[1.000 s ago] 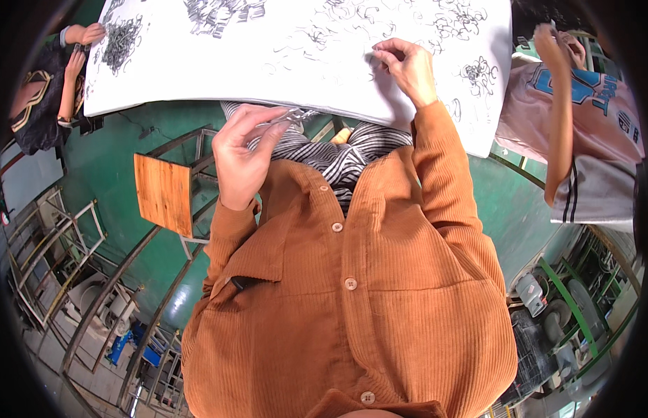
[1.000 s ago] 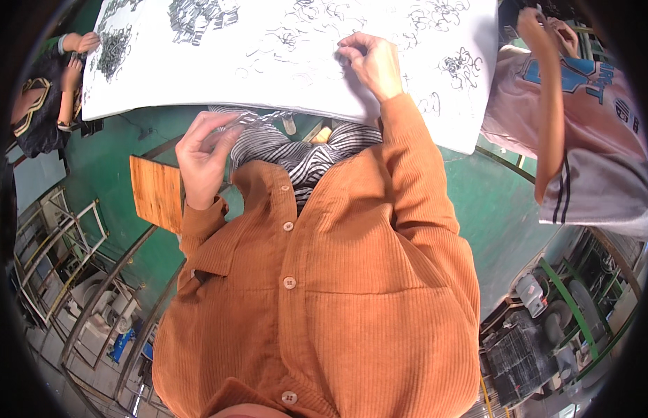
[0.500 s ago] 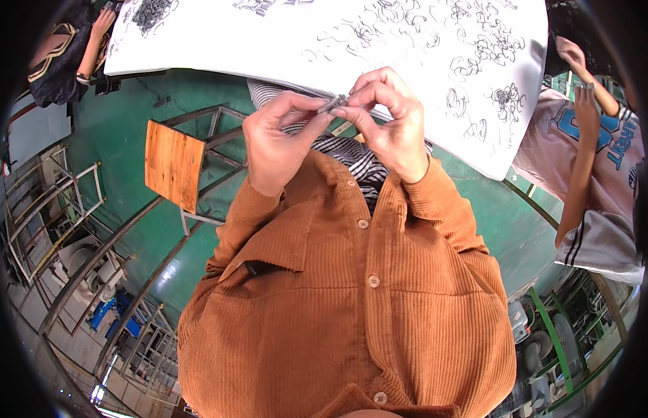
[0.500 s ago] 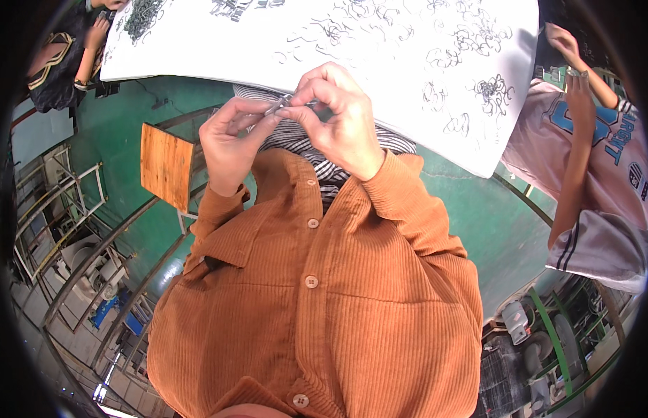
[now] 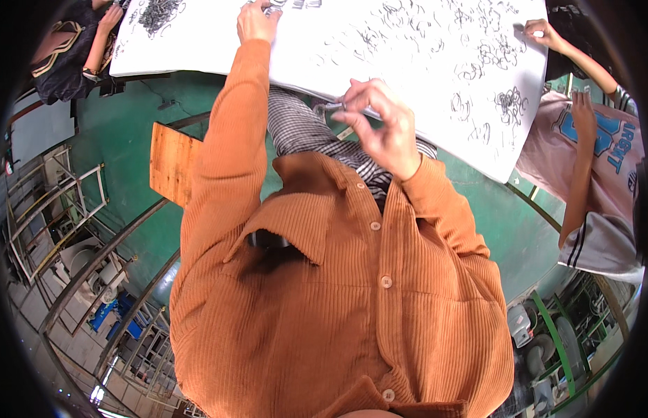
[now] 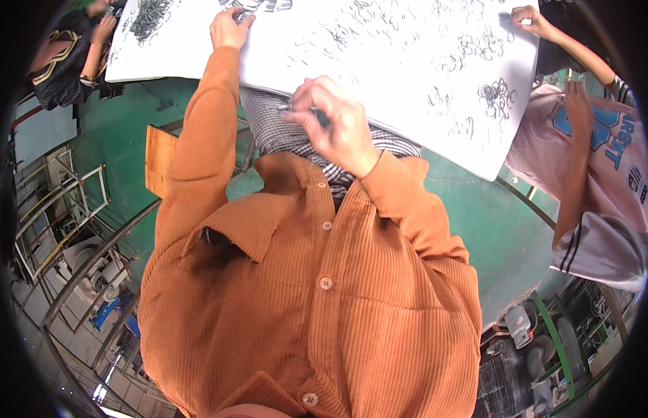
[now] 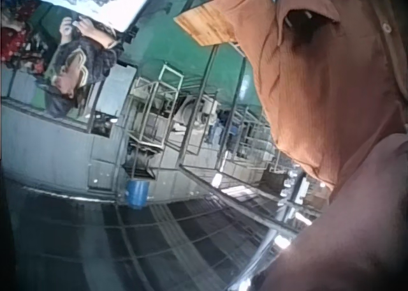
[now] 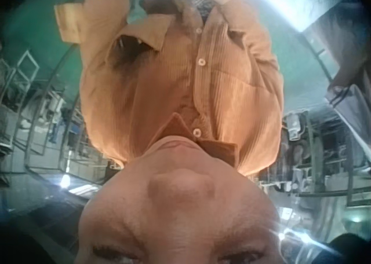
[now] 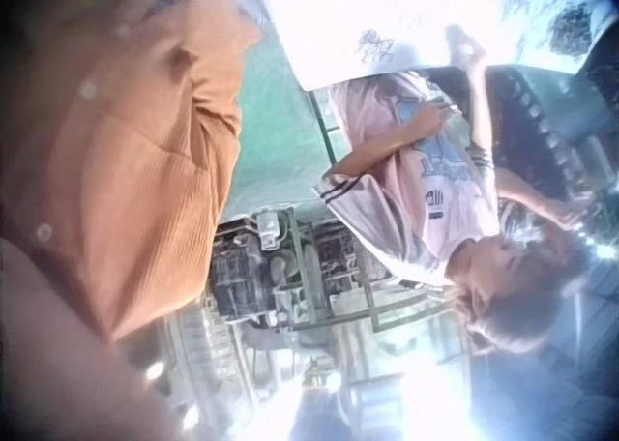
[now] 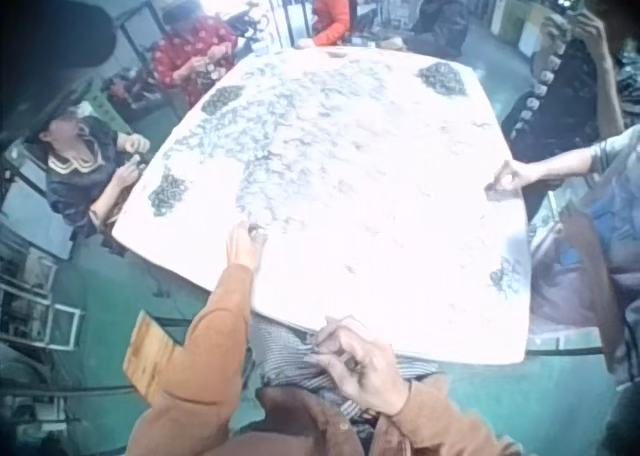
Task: The person sorts small metal rings and clips on a table, frequently picking up and inspecting individual pieces and placing them onto a growing chain of connected pieces.
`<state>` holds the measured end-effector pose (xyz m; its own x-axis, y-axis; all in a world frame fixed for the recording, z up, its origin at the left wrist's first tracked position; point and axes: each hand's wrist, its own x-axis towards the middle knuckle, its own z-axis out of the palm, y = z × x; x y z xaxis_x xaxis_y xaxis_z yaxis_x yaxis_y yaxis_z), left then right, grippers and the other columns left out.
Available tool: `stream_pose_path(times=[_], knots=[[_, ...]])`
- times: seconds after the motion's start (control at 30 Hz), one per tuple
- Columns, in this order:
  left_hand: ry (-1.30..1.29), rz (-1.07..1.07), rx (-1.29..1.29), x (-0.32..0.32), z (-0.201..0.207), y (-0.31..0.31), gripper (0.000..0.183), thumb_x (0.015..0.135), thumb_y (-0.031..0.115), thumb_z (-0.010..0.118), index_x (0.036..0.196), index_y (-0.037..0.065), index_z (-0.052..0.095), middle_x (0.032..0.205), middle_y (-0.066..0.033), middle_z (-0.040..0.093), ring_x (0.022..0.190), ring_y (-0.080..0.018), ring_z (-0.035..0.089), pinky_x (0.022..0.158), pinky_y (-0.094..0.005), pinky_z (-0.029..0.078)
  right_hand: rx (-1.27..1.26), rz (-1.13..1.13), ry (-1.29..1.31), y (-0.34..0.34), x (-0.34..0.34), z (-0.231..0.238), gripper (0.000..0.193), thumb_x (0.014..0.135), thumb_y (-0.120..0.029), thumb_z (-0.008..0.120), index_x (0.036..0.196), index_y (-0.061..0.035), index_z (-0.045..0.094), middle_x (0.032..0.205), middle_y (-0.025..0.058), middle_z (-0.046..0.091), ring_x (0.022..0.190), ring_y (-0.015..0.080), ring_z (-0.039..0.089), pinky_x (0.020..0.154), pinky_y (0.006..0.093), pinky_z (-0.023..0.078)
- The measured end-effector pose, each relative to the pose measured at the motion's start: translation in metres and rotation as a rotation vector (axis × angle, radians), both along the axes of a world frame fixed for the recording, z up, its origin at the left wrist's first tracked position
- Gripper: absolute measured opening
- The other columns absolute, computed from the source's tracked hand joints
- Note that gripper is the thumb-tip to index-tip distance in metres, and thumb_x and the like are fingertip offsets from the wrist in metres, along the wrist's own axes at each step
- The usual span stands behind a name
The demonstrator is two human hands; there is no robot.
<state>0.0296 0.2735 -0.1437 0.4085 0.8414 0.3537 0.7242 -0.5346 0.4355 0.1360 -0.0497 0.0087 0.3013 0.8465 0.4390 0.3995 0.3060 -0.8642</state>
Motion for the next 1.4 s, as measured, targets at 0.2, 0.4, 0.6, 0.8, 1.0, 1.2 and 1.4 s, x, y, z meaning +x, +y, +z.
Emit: stream_pose_path(times=[0.2, 0.4, 0.6, 0.8, 1.0, 1.2, 1.4], knots=[[0.171, -0.008, -0.314, 0.0, 0.02, 0.006, 0.03, 0.072, 0.019, 0.075, 0.098, 0.007, 0.068, 0.094, -0.0201, 0.069, 0.096, -0.0338, 0.065, 0.087, -0.0413, 0.051, -0.087, 0.067, 0.347, 0.007, 0.014, -0.028, 0.014, 0.075, -0.001, 0.076, 0.078, -0.0028, 0.063, 0.083, 0.0062, 0.067, 0.081, 0.0151, 0.065, 0.074, 0.0279, 0.052], [-0.257, -0.067, -0.852, -0.014, 0.094, -0.083, 0.021, 0.082, 0.01, 0.069, 0.103, 0.005, 0.069, 0.091, -0.013, 0.07, 0.083, -0.02, 0.069, 0.074, -0.031, 0.055, -0.068, 0.069, 0.202, 0.013, 0.017, -0.028, 0.013, 0.075, -0.002, 0.076, 0.079, -0.0031, 0.064, 0.082, 0.0056, 0.067, 0.079, 0.0154, 0.066, 0.073, 0.0275, 0.052], [-0.683, -0.301, -0.971, -0.027, 0.157, -0.198, 0.019, 0.083, 0.001, 0.07, 0.1, -0.005, 0.065, 0.092, -0.0078, 0.069, 0.086, -0.012, 0.065, 0.075, -0.0235, 0.054, -0.044, -0.086, 0.075, 0.012, 0.005, -0.023, 0.013, 0.075, -0.005, 0.077, 0.08, -0.0037, 0.065, 0.082, 0.0056, 0.067, 0.076, 0.0171, 0.065, 0.067, 0.0274, 0.052], [-0.753, -0.277, -0.879, -0.027, 0.166, -0.229, 0.014, 0.084, -0.006, 0.067, 0.098, -0.006, 0.065, 0.092, -0.0106, 0.069, 0.085, -0.0125, 0.066, 0.078, -0.0249, 0.054, -0.12, -0.172, 0.108, 0.005, -0.001, -0.017, 0.012, 0.078, -0.009, 0.076, 0.08, -0.0043, 0.065, 0.082, 0.0059, 0.066, 0.073, 0.0187, 0.065, 0.064, 0.0293, 0.052], [-0.735, -0.318, -0.772, -0.031, 0.179, -0.245, 0.015, 0.083, -0.01, 0.066, 0.097, -0.006, 0.065, 0.096, -0.011, 0.069, 0.088, -0.0129, 0.066, 0.079, -0.0247, 0.054, -0.149, -0.132, 0.064, -0.007, 0.035, -0.031, 0.008, 0.081, -0.01, 0.071, 0.085, -0.0046, 0.067, 0.093, 0.0088, 0.066, 0.082, 0.0221, 0.066, 0.074, 0.0322, 0.052], [-0.713, -0.341, -0.767, -0.033, 0.179, -0.246, 0.016, 0.082, -0.011, 0.066, 0.097, -0.006, 0.065, 0.095, -0.0106, 0.069, 0.088, -0.0123, 0.065, 0.079, -0.0241, 0.054, -0.51, -0.217, -0.497, -0.005, 0.154, -0.089, 0.007, 0.083, -0.006, 0.065, 0.089, -0.0063, 0.066, 0.089, 0.0097, 0.061, 0.084, 0.0268, 0.064, 0.074, 0.0335, 0.052], [-0.728, -0.295, -0.74, -0.036, 0.18, -0.249, 0.016, 0.082, -0.01, 0.067, 0.097, -0.006, 0.065, 0.095, -0.0105, 0.068, 0.087, -0.0115, 0.065, 0.078, -0.0233, 0.054, -0.574, -0.042, -0.77, 0.0, 0.162, -0.099, 0.011, 0.083, -0.007, 0.063, 0.092, -0.0051, 0.057, 0.09, 0.0112, 0.06, 0.08, 0.0318, 0.063, 0.073, 0.0396, 0.052]])
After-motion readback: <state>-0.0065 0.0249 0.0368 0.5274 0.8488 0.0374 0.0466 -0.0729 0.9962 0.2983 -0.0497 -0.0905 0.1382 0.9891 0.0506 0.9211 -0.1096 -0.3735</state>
